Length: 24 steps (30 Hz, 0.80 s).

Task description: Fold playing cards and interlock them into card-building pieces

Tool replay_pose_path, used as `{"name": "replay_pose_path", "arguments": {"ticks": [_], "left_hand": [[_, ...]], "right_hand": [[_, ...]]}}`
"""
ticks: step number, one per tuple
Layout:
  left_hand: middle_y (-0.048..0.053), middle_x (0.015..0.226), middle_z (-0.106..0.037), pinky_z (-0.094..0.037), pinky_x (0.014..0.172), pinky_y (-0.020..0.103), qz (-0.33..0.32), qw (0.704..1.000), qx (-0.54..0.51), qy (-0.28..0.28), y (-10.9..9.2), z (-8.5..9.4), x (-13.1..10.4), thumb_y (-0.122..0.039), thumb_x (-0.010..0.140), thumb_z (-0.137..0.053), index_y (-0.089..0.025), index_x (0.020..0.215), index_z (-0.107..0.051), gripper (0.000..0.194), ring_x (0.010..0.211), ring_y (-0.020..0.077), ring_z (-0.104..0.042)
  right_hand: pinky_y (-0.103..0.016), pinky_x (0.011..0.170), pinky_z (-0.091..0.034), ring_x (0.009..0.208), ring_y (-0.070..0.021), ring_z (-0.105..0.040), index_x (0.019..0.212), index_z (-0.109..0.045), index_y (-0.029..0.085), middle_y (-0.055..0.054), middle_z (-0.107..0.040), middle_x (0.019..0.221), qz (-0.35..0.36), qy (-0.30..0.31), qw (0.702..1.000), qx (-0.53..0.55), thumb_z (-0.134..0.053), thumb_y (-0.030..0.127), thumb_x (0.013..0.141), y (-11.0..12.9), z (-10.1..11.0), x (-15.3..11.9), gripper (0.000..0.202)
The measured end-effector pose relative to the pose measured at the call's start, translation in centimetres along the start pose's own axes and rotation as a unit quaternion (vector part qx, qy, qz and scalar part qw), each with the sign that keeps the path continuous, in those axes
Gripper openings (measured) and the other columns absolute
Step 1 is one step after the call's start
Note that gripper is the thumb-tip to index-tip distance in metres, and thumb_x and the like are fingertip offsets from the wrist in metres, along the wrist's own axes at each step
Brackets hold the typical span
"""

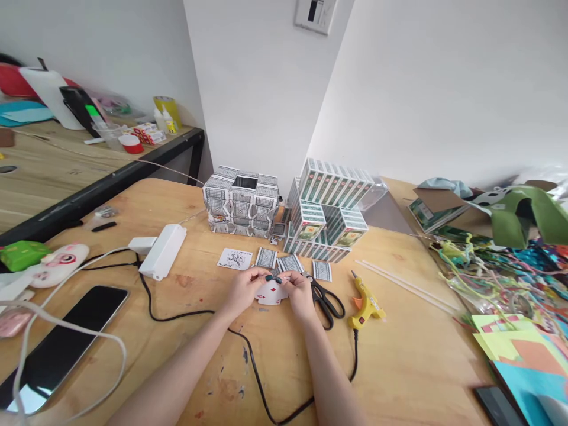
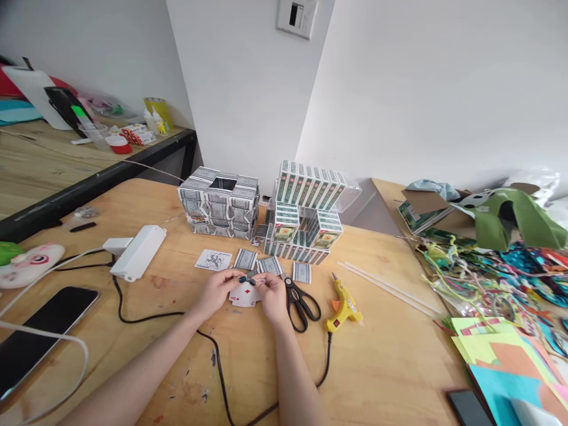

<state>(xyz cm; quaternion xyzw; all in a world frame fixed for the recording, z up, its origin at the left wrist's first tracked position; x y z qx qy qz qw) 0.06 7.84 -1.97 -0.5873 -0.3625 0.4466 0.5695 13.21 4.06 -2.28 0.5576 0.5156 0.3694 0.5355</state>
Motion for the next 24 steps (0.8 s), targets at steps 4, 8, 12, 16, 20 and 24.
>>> {"name": "replay_pose_path", "arguments": {"ticks": [4,8,12,16,20,24], "left_hand": [[0.002,0.066,-0.061,-0.039,0.054,0.023,0.034,0.997,-0.057,0.032,0.7,-0.7,0.1,-0.036,0.068,-0.058,-0.014,0.072,-0.062,0.023,0.059,0.0136,-0.052],[0.000,0.062,-0.057,-0.036,0.049,0.021,0.026,0.999,-0.046,-0.001,0.8,-0.2,0.0,-0.041,0.071,-0.055,-0.014,0.072,-0.059,0.027,0.054,0.0120,-0.048],[-0.001,0.064,-0.053,-0.036,0.049,0.020,-0.020,0.999,0.011,-0.024,-0.3,0.0,-0.3,-0.043,0.077,-0.049,-0.016,0.080,-0.056,0.028,0.056,0.0117,-0.047],[-0.002,0.061,-0.050,-0.035,0.049,0.020,-0.063,0.994,0.092,-0.013,-1.6,-0.3,-0.8,-0.042,0.080,-0.045,-0.017,0.076,-0.055,0.027,0.054,0.0113,-0.044],[-0.002,0.060,-0.052,-0.035,0.051,0.020,-0.108,0.980,0.166,-0.013,-2.6,-0.4,-1.0,-0.040,0.081,-0.044,-0.017,0.072,-0.055,0.026,0.055,0.0109,-0.044],[-0.004,0.054,-0.047,-0.033,0.051,0.021,-0.114,0.973,0.200,-0.031,-2.6,-0.2,-1.0,-0.036,0.082,-0.042,-0.017,0.064,-0.049,0.027,0.052,0.0101,-0.042]], "right_hand": [[-0.020,0.044,-0.030,0.044,-0.0085,-0.043,0.065,-0.062,0.015,0.002,-0.057,0.054,-0.030,0.015,0.999,0.031,-0.067,0.030,0.060,-0.8,-0.3,0.0,0.017],[-0.021,0.044,-0.032,0.045,-0.0097,-0.045,0.067,-0.059,0.014,0.001,-0.057,0.055,-0.046,-0.007,0.998,0.049,-0.066,0.037,0.062,-1.2,-0.2,0.1,0.024],[-0.021,0.043,-0.033,0.045,-0.0097,-0.045,0.071,-0.058,0.014,0.001,-0.057,0.057,-0.032,-0.029,0.999,0.010,-0.065,0.040,0.064,-0.9,0.1,0.1,0.028],[-0.021,0.043,-0.035,0.047,-0.0102,-0.046,0.074,-0.057,0.015,0.001,-0.056,0.059,-0.012,-0.037,0.999,-0.030,-0.063,0.042,0.067,-0.7,0.1,0.0,0.029],[-0.022,0.046,-0.038,0.050,-0.0115,-0.048,0.074,-0.055,0.017,0.001,-0.056,0.060,0.021,-0.044,0.997,-0.067,-0.060,0.042,0.069,-0.2,0.1,-0.1,0.027],[-0.021,0.044,-0.036,0.046,-0.0108,-0.047,0.071,-0.054,0.017,0.001,-0.055,0.057,-0.003,-0.012,0.999,-0.048,-0.061,0.043,0.068,-0.6,-0.4,-0.1,0.027]]}}
Point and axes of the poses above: each hand's wrist, its own x-axis towards the middle knuckle, its own z-axis out of the back of the hand, y = z × x, the point moved 9 cm from there along x, towards the middle knuckle
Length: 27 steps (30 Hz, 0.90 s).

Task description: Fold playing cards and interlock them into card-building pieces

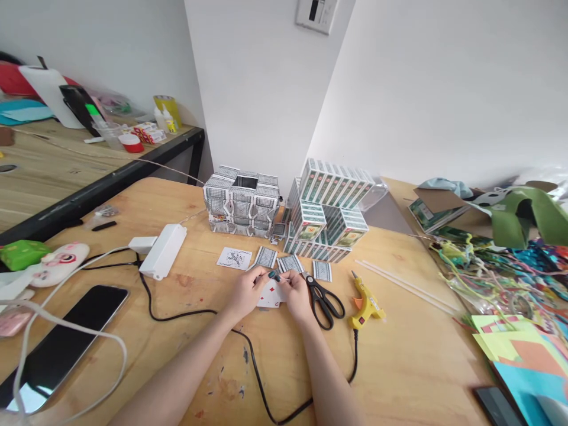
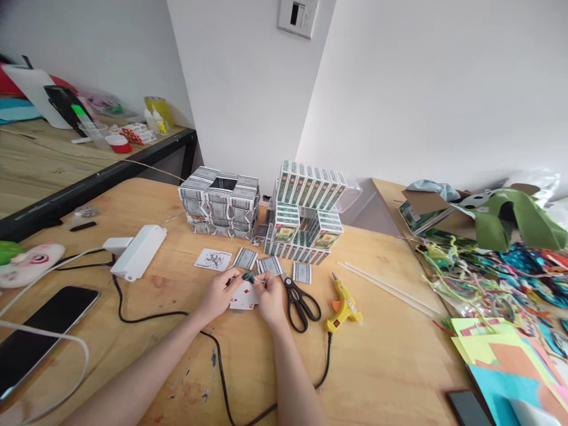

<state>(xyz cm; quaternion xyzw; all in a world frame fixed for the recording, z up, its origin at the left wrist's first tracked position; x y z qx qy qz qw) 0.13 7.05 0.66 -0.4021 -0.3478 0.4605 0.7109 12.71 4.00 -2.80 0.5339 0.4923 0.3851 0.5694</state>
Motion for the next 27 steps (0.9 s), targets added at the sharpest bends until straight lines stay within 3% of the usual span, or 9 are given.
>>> {"name": "replay_pose_path", "arguments": {"ticks": [8,12,27], "left_hand": [[-0.002,0.057,-0.049,-0.032,0.052,0.023,-0.018,0.994,0.086,-0.058,0.4,0.9,-0.1,-0.031,0.085,-0.035,-0.019,0.065,-0.046,0.026,0.055,0.0125,-0.046],[-0.001,0.061,-0.053,-0.033,0.054,0.023,-0.020,0.994,0.094,-0.047,0.4,0.8,0.0,-0.031,0.085,-0.035,-0.019,0.066,-0.046,0.025,0.058,0.0130,-0.048],[-0.003,0.053,-0.043,-0.027,0.050,0.024,-0.058,0.991,0.122,-0.018,-0.6,-0.1,-0.2,-0.029,0.084,-0.038,-0.019,0.059,-0.043,0.027,0.050,0.0114,-0.038]], "right_hand": [[-0.022,0.048,-0.037,0.049,-0.0110,-0.050,0.073,-0.063,0.014,0.000,-0.060,0.058,-0.020,0.094,0.995,0.040,-0.066,0.040,0.065,0.9,-1.3,-0.3,0.027],[-0.023,0.050,-0.040,0.050,-0.0120,-0.053,0.071,-0.063,0.014,-0.001,-0.062,0.059,-0.023,0.095,0.994,0.039,-0.067,0.040,0.064,1.0,-1.4,-0.4,0.027],[-0.020,0.042,-0.034,0.044,-0.0097,-0.046,0.064,-0.060,0.016,0.002,-0.057,0.052,-0.031,0.092,0.995,-0.006,-0.062,0.030,0.064,0.7,-1.7,-0.4,0.015]]}}
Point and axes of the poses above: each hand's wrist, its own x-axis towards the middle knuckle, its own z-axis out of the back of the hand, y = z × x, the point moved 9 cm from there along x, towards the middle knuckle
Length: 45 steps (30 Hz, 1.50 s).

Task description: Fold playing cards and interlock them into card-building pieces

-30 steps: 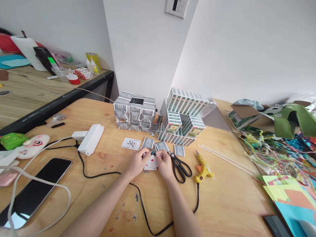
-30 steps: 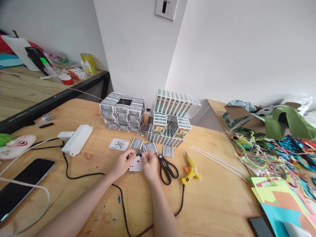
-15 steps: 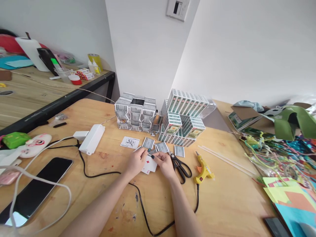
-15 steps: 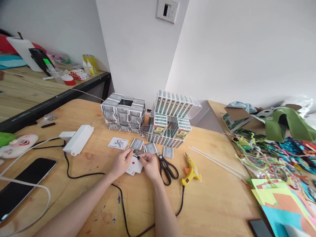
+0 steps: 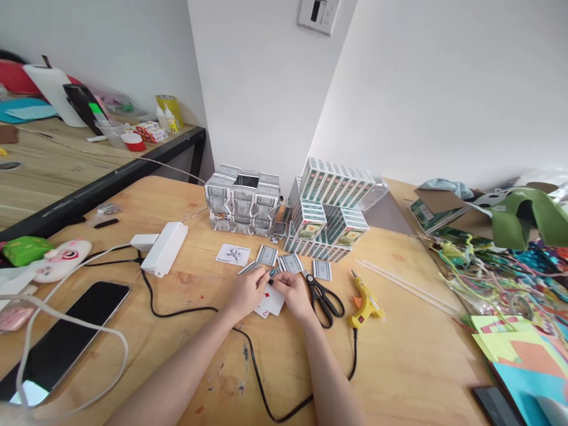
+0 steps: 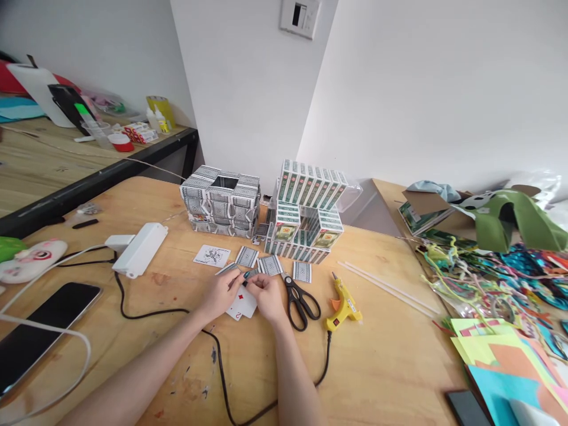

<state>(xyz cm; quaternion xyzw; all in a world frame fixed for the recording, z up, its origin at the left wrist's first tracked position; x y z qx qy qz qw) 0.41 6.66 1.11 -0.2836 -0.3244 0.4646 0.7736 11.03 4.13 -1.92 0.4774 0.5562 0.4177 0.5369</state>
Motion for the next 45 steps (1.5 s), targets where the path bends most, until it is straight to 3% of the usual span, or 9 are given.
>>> {"name": "replay_pose_path", "arguments": {"ticks": [5,18,26,31,36,41,45], "left_hand": [[-0.003,0.054,-0.045,-0.029,0.052,0.023,0.002,1.000,-0.018,0.000,0.1,0.2,0.2,-0.029,0.084,-0.037,-0.019,0.062,-0.047,0.026,0.052,0.0118,-0.041],[-0.003,0.054,-0.043,-0.029,0.053,0.022,0.017,0.999,-0.026,-0.026,0.6,0.7,0.2,-0.030,0.085,-0.037,-0.019,0.061,-0.044,0.028,0.053,0.0114,-0.041],[-0.004,0.051,-0.044,-0.031,0.050,0.022,0.067,0.991,-0.098,-0.058,1.8,1.2,0.3,-0.035,0.082,-0.040,-0.019,0.060,-0.044,0.028,0.052,0.0115,-0.043],[-0.004,0.057,-0.049,-0.034,0.051,0.021,0.054,0.990,-0.127,-0.013,0.8,0.8,0.2,-0.036,0.080,-0.045,-0.018,0.065,-0.048,0.023,0.053,0.0105,-0.045],[-0.005,0.051,-0.042,-0.032,0.049,0.020,0.047,0.990,-0.135,-0.017,0.4,0.8,0.0,-0.037,0.081,-0.043,-0.017,0.058,-0.044,0.030,0.051,0.0092,-0.040],[-0.005,0.048,-0.038,-0.030,0.045,0.020,0.072,0.984,-0.162,-0.027,1.0,0.4,0.0,-0.039,0.081,-0.042,-0.018,0.055,-0.041,0.033,0.047,0.0093,-0.037],[-0.004,0.048,-0.040,-0.029,0.045,0.021,0.082,0.982,-0.162,-0.044,1.2,0.6,0.2,-0.039,0.080,-0.042,-0.018,0.054,-0.042,0.034,0.047,0.0095,-0.038]], "right_hand": [[-0.020,0.044,-0.036,0.047,-0.0106,-0.048,0.068,-0.064,0.016,0.001,-0.061,0.056,0.001,-0.003,1.000,0.003,-0.057,0.023,0.062,-0.1,0.2,0.2,0.012],[-0.020,0.046,-0.036,0.048,-0.0102,-0.049,0.082,-0.070,0.015,0.000,-0.065,0.063,0.014,0.010,1.000,0.007,-0.051,0.018,0.063,-0.2,0.5,0.2,0.027],[-0.021,0.047,-0.034,0.048,-0.0102,-0.046,0.071,-0.064,0.016,0.002,-0.057,0.056,0.032,-0.017,0.999,0.037,-0.059,0.033,0.069,0.1,0.7,-0.1,0.018],[-0.021,0.045,-0.033,0.047,-0.0100,-0.045,0.069,-0.062,0.016,0.002,-0.057,0.056,0.048,-0.037,0.998,0.032,-0.062,0.043,0.068,0.2,0.9,0.0,0.027],[-0.020,0.041,-0.029,0.043,-0.0088,-0.041,0.064,-0.060,0.015,0.002,-0.055,0.052,0.038,-0.070,0.996,0.026,-0.064,0.043,0.066,-0.4,1.6,0.1,0.028],[-0.020,0.042,-0.026,0.042,-0.0075,-0.036,0.054,-0.054,0.017,0.004,-0.049,0.047,0.027,-0.062,0.993,0.092,-0.068,0.038,0.061,-0.6,1.6,0.0,0.026],[-0.021,0.044,-0.027,0.043,-0.0081,-0.036,0.058,-0.056,0.017,0.004,-0.047,0.049,0.009,-0.059,0.988,0.141,-0.067,0.041,0.061,-1.0,1.4,0.3,0.026]]}}
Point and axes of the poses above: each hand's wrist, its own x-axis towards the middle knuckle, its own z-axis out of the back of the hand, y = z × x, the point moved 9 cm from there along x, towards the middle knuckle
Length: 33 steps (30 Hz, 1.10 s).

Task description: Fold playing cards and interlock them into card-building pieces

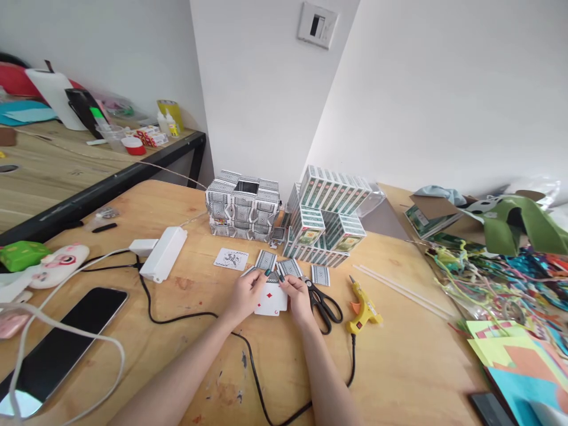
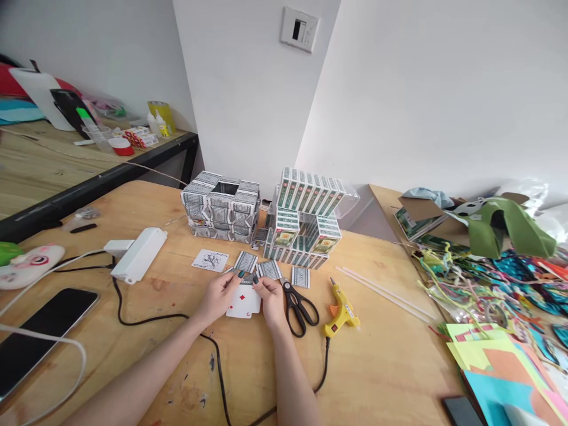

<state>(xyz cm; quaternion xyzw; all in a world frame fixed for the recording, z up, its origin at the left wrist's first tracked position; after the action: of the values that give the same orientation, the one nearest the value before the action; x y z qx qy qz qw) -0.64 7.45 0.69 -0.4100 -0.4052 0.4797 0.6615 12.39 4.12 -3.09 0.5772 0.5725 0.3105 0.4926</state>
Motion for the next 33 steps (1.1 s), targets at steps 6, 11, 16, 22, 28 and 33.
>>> {"name": "replay_pose_path", "arguments": {"ticks": [6,11,16,22,28,33], "left_hand": [[-0.004,0.049,-0.044,-0.029,0.046,0.021,-0.005,0.999,0.052,-0.017,0.1,0.5,0.1,-0.038,0.081,-0.041,-0.017,0.056,-0.046,0.033,0.047,0.0094,-0.040],[-0.004,0.049,-0.043,-0.029,0.046,0.020,-0.011,0.998,0.061,-0.027,0.1,0.5,0.1,-0.038,0.082,-0.040,-0.017,0.057,-0.045,0.033,0.046,0.0091,-0.040],[-0.004,0.050,-0.045,-0.030,0.047,0.020,-0.039,0.997,0.067,-0.029,-0.3,0.5,0.1,-0.037,0.083,-0.040,-0.017,0.058,-0.044,0.032,0.048,0.0094,-0.042],[-0.003,0.051,-0.048,-0.031,0.048,0.020,-0.066,0.990,0.113,-0.049,-0.5,0.9,0.1,-0.033,0.083,-0.040,-0.017,0.060,-0.046,0.029,0.050,0.0102,-0.045],[-0.002,0.053,-0.050,-0.032,0.049,0.020,-0.075,0.988,0.129,-0.049,-0.3,1.2,0.4,-0.034,0.084,-0.040,-0.018,0.061,-0.048,0.029,0.050,0.0104,-0.047],[-0.002,0.053,-0.051,-0.032,0.049,0.020,-0.082,0.987,0.135,-0.006,-0.4,0.7,0.3,-0.032,0.083,-0.040,-0.018,0.063,-0.051,0.027,0.051,0.0104,-0.046]], "right_hand": [[-0.022,0.044,-0.029,0.046,-0.0098,-0.039,0.062,-0.057,0.017,0.003,-0.048,0.052,0.007,-0.019,1.000,-0.016,-0.062,0.047,0.067,0.0,0.3,0.2,0.031],[-0.020,0.043,-0.027,0.045,-0.0077,-0.036,0.065,-0.057,0.017,0.004,-0.047,0.053,0.037,0.017,0.997,-0.064,-0.063,0.046,0.068,0.7,-0.2,0.2,0.030],[-0.020,0.043,-0.027,0.045,-0.0073,-0.036,0.065,-0.056,0.017,0.004,-0.047,0.054,0.016,0.036,0.998,-0.045,-0.065,0.046,0.066,0.1,-0.3,0.5,0.030],[-0.021,0.046,-0.035,0.047,-0.0087,-0.043,0.066,-0.058,0.017,0.003,-0.050,0.055,-0.047,0.064,0.997,0.003,-0.069,0.045,0.061,-1.1,-0.6,0.8,0.030],[-0.027,0.056,-0.044,0.056,-0.0132,-0.054,0.069,-0.064,0.016,0.000,-0.059,0.061,-0.079,0.115,0.990,-0.018,-0.072,0.043,0.059,-1.0,-1.2,0.8,0.030],[-0.031,0.060,-0.047,0.057,-0.0149,-0.057,0.072,-0.066,0.013,-0.002,-0.063,0.065,-0.125,0.143,0.982,-0.011,-0.075,0.039,0.055,-1.2,-1.5,0.4,0.032]]}}
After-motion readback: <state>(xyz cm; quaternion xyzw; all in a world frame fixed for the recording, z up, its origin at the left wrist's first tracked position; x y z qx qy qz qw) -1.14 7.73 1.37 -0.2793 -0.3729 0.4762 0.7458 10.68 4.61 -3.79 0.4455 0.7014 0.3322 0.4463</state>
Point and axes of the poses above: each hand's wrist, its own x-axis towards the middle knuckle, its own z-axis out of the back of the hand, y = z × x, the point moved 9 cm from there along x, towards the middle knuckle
